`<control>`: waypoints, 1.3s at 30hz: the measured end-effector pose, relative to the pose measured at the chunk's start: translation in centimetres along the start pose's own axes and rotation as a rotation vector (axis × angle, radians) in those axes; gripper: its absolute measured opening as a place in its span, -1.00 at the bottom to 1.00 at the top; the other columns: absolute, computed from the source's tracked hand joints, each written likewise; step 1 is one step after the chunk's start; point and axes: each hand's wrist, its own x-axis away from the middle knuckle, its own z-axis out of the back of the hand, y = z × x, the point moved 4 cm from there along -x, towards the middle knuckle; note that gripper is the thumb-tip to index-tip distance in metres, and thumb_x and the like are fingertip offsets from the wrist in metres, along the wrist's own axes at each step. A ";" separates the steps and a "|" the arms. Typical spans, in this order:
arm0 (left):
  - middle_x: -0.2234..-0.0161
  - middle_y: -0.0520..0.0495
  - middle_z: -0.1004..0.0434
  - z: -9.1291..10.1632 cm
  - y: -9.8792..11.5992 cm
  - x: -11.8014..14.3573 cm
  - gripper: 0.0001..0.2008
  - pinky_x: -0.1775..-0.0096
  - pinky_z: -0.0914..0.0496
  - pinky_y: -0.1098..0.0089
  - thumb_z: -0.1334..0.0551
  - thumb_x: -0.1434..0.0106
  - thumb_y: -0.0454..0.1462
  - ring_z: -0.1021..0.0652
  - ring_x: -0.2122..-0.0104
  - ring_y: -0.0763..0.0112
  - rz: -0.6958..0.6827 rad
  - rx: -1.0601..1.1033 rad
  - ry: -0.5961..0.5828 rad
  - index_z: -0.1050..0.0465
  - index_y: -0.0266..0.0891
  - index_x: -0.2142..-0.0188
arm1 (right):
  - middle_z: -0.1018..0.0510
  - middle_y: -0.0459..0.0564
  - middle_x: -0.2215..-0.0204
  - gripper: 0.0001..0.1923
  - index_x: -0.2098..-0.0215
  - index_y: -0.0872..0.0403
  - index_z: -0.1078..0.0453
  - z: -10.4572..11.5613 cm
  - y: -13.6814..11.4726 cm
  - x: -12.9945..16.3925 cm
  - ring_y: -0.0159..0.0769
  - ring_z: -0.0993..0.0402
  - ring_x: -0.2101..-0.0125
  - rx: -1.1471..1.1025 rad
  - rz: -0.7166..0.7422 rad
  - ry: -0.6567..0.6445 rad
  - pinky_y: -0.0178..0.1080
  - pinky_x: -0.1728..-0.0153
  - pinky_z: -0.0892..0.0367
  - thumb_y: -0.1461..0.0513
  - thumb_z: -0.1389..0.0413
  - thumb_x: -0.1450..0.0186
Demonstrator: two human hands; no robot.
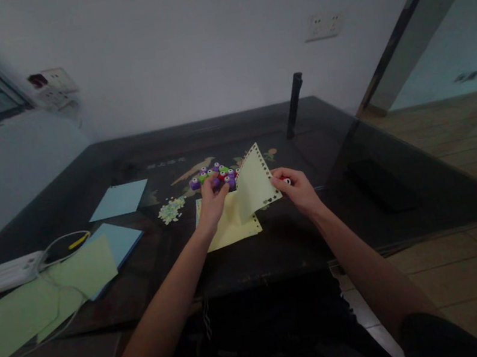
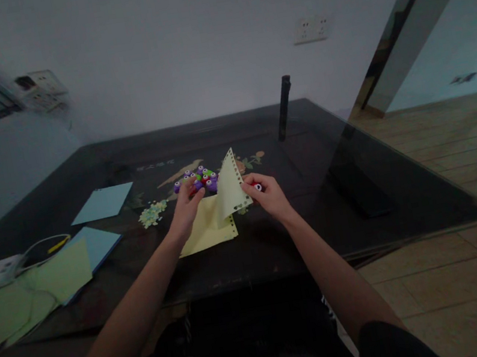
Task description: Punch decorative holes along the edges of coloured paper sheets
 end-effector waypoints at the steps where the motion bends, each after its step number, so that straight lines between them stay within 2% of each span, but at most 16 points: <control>1: -0.10 -0.21 -0.26 -0.4 -0.2 0.2 -0.62 -0.04 -0.26 0.22 -0.16 -0.21 -0.21 -0.33 -0.08 0.26 0.077 0.075 -0.038 -0.24 -0.19 -0.03 | -0.44 -0.05 0.37 -0.72 0.56 0.07 -0.26 0.2 0.0 0.0 -0.43 -0.22 0.52 -0.006 0.008 0.027 -0.33 0.54 -0.13 0.05 -0.11 -0.13; 3: -0.06 -0.23 -0.32 -1.1 -0.4 0.6 -0.60 0.04 -0.34 0.28 -0.16 -0.21 -0.18 -0.41 -0.01 0.29 0.225 0.221 -0.126 -0.25 -0.21 -0.03 | -0.45 -0.04 0.31 -0.71 0.56 0.07 -0.25 0.5 0.2 0.0 -0.41 -0.26 0.47 -0.015 0.026 0.075 -0.32 0.50 -0.17 0.04 -0.09 -0.14; 6: 0.04 -0.22 -0.42 -2.1 0.1 1.5 -0.60 0.21 -0.41 0.39 -0.18 -0.19 -0.13 -0.52 0.21 0.39 0.382 0.380 -0.287 -0.30 -0.23 0.00 | -0.44 -0.02 0.28 -0.70 0.54 0.06 -0.23 0.9 0.5 -0.1 -0.35 -0.31 0.39 0.001 0.043 0.122 -0.30 0.44 -0.21 0.01 -0.05 -0.16; 9: 0.18 -0.19 -0.50 -2.5 0.5 2.0 -0.62 0.34 -0.40 0.46 -0.20 -0.16 -0.08 -0.52 0.36 0.46 0.421 0.430 -0.408 -0.40 -0.28 0.12 | -0.43 -0.01 0.31 -0.68 0.53 0.05 -0.21 1.0 0.6 -0.1 -0.31 -0.33 0.34 0.045 0.046 0.141 -0.30 0.42 -0.22 -0.01 -0.02 -0.17; 11: 0.23 -0.17 -0.53 -2.4 0.5 2.0 -0.64 0.37 -0.39 0.47 -0.22 -0.14 -0.07 -0.51 0.39 0.46 0.398 0.424 -0.429 -0.44 -0.29 0.19 | -0.42 -0.02 0.32 -0.68 0.54 0.05 -0.20 1.0 0.5 -0.1 -0.32 -0.32 0.38 0.018 0.051 0.140 -0.30 0.45 -0.22 -0.01 -0.02 -0.17; 15: 0.26 -0.14 -0.55 -1.9 0.4 1.4 -0.67 0.31 -0.42 0.41 -0.26 -0.09 -0.13 -0.53 0.36 0.41 0.302 0.403 -0.338 -0.45 -0.30 0.21 | -0.39 -0.05 0.37 -0.69 0.53 0.04 -0.18 1.0 0.6 -0.1 -0.40 -0.23 0.51 -0.061 0.027 0.144 -0.33 0.56 -0.18 0.00 -0.04 -0.17; 18: 0.29 -0.13 -0.57 -1.2 0.6 1.0 -0.66 0.28 -0.43 0.35 -0.26 -0.08 -0.13 -0.54 0.36 0.38 0.220 0.368 -0.235 -0.44 -0.29 0.20 | -0.35 -0.07 0.47 -0.69 0.52 0.04 -0.20 1.2 1.0 -0.2 -0.41 -0.19 0.56 0.002 -0.016 0.182 -0.35 0.61 -0.16 -0.01 -0.03 -0.17; 22: 0.34 -0.10 -0.57 -0.3 1.2 0.4 -0.65 0.30 -0.41 0.38 -0.27 -0.04 -0.09 -0.53 0.39 0.39 0.112 0.312 -0.111 -0.44 -0.29 0.24 | -0.27 -0.13 0.59 -0.72 0.50 0.05 -0.24 1.6 1.4 -0.3 -0.42 -0.17 0.60 0.045 -0.057 0.243 -0.37 0.64 -0.16 0.01 -0.05 -0.16; 25: 0.38 -0.07 -0.56 0.3 1.4 0.1 -0.66 0.33 -0.40 0.40 -0.29 -0.02 -0.08 -0.52 0.42 0.42 0.085 0.312 -0.060 -0.44 -0.29 0.31 | -0.23 -0.17 0.65 -0.72 0.54 0.06 -0.27 1.9 1.5 -0.5 -0.44 -0.15 0.64 0.079 -0.080 0.223 -0.36 0.64 -0.15 0.03 -0.08 -0.13; 29: 0.45 -0.05 -0.53 0.7 1.6 0.0 -0.67 0.42 -0.37 0.45 -0.29 -0.02 -0.06 -0.49 0.48 0.44 0.064 0.222 -0.042 -0.43 -0.29 0.37 | -0.24 -0.18 0.69 -0.73 0.56 0.07 -0.30 2.6 1.5 -0.7 -0.45 -0.17 0.68 0.134 -0.122 0.195 -0.36 0.66 -0.12 0.05 -0.10 -0.11; 33: 0.50 0.00 -0.50 0.1 2.5 0.4 -0.75 0.45 -0.36 0.46 -0.28 -0.04 -0.10 -0.46 0.53 0.47 -0.010 0.097 -0.075 -0.43 -0.27 0.44 | -0.23 -0.19 0.72 -0.72 0.56 0.07 -0.31 4.1 1.0 -0.5 -0.44 -0.18 0.70 0.164 -0.137 0.179 -0.36 0.67 -0.08 0.03 -0.11 -0.10; 39: 0.49 0.00 -0.51 -1.5 5.7 1.2 -0.85 0.37 -0.44 0.40 -0.25 -0.08 -0.20 -0.51 0.51 0.43 -0.144 -0.015 -0.109 -0.45 -0.25 0.41 | -0.25 -0.18 0.74 -0.71 0.58 0.08 -0.33 7.4 -0.2 0.7 -0.43 -0.17 0.68 0.260 -0.121 0.184 -0.35 0.63 -0.07 0.04 -0.11 -0.12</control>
